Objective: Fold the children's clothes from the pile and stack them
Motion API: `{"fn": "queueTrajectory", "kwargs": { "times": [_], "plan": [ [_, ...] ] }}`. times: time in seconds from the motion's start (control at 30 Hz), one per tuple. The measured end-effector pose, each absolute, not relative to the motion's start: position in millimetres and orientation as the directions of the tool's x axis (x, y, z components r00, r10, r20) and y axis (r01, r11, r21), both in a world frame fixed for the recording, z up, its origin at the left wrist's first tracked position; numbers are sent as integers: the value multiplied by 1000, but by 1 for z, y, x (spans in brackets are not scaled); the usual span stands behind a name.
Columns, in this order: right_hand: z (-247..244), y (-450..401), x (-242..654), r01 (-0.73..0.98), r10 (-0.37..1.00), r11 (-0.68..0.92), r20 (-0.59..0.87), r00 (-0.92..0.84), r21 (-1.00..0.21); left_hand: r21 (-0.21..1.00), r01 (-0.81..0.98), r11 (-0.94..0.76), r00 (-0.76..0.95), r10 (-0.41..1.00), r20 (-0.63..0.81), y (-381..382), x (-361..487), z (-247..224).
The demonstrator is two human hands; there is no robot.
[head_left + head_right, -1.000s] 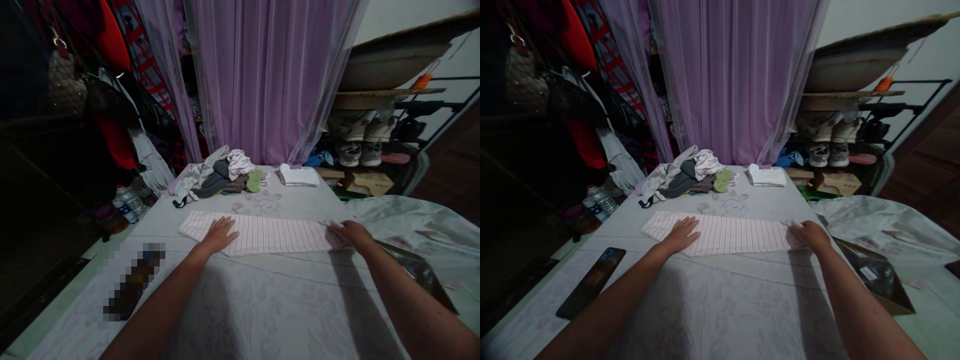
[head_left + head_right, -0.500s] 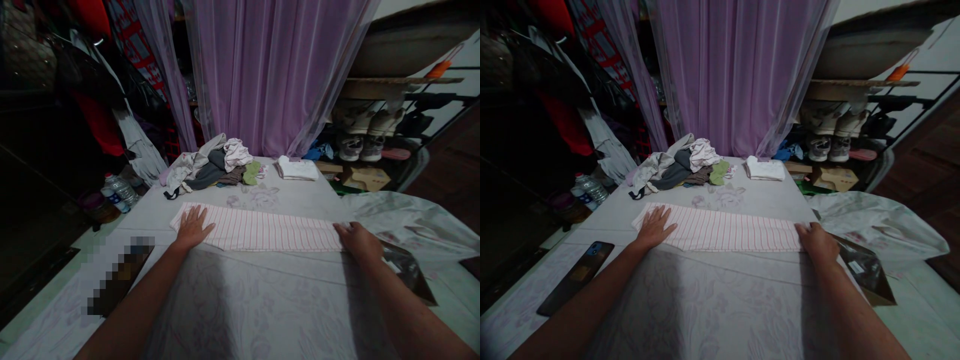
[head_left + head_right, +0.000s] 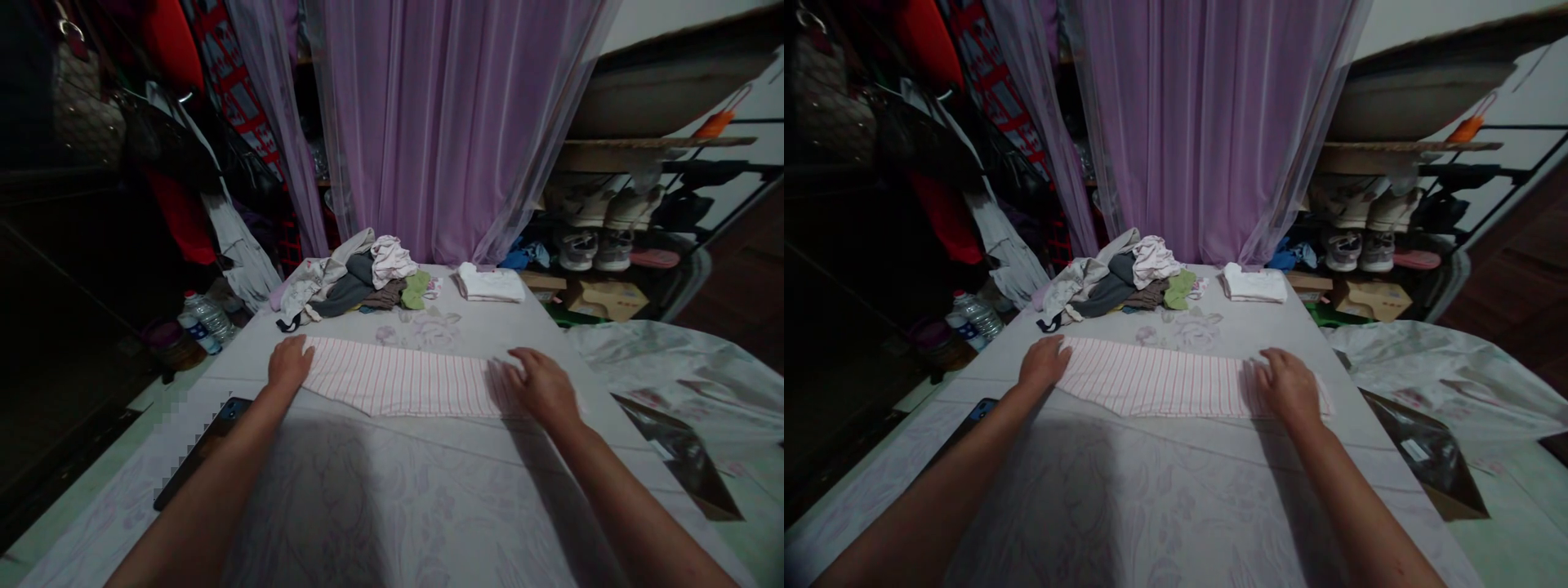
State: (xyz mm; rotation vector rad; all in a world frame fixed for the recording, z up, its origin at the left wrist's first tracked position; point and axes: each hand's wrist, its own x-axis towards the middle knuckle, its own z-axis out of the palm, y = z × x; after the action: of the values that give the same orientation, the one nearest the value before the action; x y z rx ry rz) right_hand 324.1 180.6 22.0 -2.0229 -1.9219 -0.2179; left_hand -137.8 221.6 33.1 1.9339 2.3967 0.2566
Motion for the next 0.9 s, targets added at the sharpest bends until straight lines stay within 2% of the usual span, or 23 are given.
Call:
{"fn": "queueTrajectory", "kwargs": {
  "times": [0.07,0.13,0.3,0.4,0.5,0.6,0.73,0.9],
  "plan": [
    [15,185,287,975,936,164,336,-106,-151,161,928,336,-328,941,-79,228,-151,39],
    [8,187,250,942,915,284,345,-209,-180,173,910,377,-351,922,-165,233,-160,41],
    [-1,184,192,848,864,450,378,-333,-281,254,895,367,-322,925,-200,241,-166,41],
    [-3,183,178,815,859,470,388,-335,-338,327,890,319,-287,947,-145,233,-158,39],
    [-2,186,169,800,877,446,375,-301,-401,520,842,148,-165,986,-12,212,-144,37],
    [2,191,157,761,877,453,387,-286,-464,701,711,-58,-7,996,89,180,-133,35],
    [17,192,130,672,831,542,438,-342,-505,720,663,-206,125,978,165,146,-125,33],
    [41,179,98,571,715,698,379,-587,-432,706,672,-225,118,973,197,137,-124,30]
  ]
}}
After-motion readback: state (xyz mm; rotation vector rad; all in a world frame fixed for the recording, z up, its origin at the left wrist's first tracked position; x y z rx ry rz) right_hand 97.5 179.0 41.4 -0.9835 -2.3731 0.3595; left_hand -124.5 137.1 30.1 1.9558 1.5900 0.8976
